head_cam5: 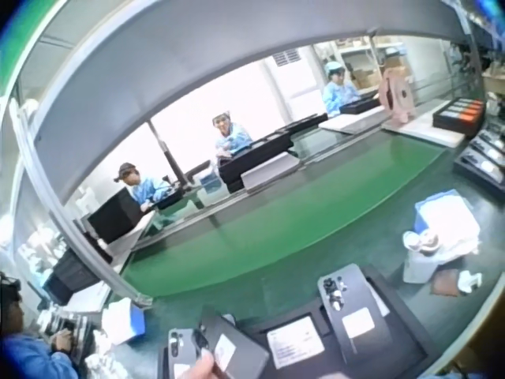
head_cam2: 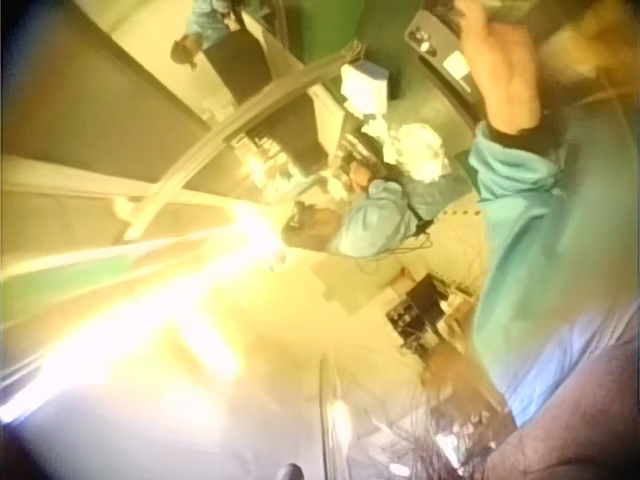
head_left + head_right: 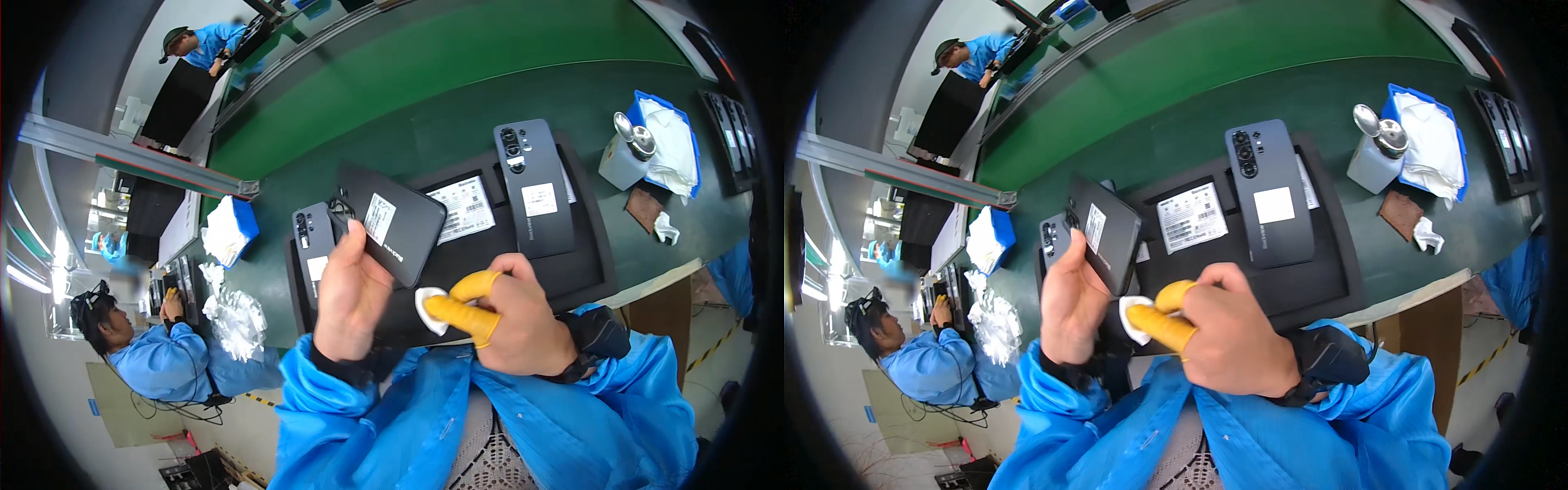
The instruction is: Cleaning and inspecting the back camera lenses and bodies of smartphones on an assembly line.
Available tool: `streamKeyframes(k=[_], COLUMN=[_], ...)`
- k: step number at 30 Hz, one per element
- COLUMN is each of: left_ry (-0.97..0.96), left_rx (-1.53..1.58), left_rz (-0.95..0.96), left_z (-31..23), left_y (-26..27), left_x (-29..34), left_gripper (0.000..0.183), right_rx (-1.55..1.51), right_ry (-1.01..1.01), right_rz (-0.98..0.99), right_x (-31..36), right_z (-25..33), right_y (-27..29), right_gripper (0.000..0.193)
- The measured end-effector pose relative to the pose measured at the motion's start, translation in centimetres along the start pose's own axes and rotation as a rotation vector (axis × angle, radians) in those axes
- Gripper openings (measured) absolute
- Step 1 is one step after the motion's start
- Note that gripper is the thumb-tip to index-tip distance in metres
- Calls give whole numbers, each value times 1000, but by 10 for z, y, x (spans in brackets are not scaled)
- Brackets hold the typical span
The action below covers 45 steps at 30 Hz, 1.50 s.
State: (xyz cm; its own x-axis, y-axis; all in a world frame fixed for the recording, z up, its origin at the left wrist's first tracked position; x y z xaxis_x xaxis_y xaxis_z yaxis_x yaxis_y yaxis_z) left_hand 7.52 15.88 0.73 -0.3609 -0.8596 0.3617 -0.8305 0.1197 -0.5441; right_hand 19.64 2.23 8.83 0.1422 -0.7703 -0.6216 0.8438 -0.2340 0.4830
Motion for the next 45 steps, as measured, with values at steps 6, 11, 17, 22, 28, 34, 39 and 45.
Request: streamKeyframes(k=[6,11,17,22,28,34,39,45], left_ry=[36,166,-1021,-76,274,212,69,-210], left_rx=[-471,-1103,-1752,-1266,-978,-1014,-1018,-1054], left_rz=[89,57,111,364,268,335,326,328], left_z=[5,27,-9,62,91,100,112,78], left_y=[-28,-22,-96,-93,-102,-119,-125,-112], left_x=[-40,-59,-2,-27,-29,-42,-66,-59], left_gripper=[25,25,45,37,46,37,27,21], right_rx=[89,161,144,238,206,185,147,142], right_ry=[-276,-437,-483,-496,-505,-484,-513,-444], right_rz=[-138,-193,-300,-299,-320,-330,-363,-413], right_x=[35,60,66,67,71,71,72,73], right_z=[-43,-72,-88,-94,-97,-95,-96,-92], right_y=[38,62,86,88,86,86,90,91], right_gripper=[50,45,39,37,37,37,38,37])
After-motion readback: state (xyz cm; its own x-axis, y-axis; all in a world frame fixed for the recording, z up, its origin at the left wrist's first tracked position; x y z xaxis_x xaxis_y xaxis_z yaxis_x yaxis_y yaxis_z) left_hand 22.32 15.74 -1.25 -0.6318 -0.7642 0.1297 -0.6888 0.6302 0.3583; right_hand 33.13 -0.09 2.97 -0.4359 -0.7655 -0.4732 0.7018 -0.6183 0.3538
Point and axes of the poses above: each hand's wrist, its own x-axis away from the middle knuckle, its own y-axis out of the back of the hand, z = x × y, the point moved 10 cm from there along -x, towards the middle knuckle, and after that the axes turned 3 degrees about -x, right-handed, at the moved point
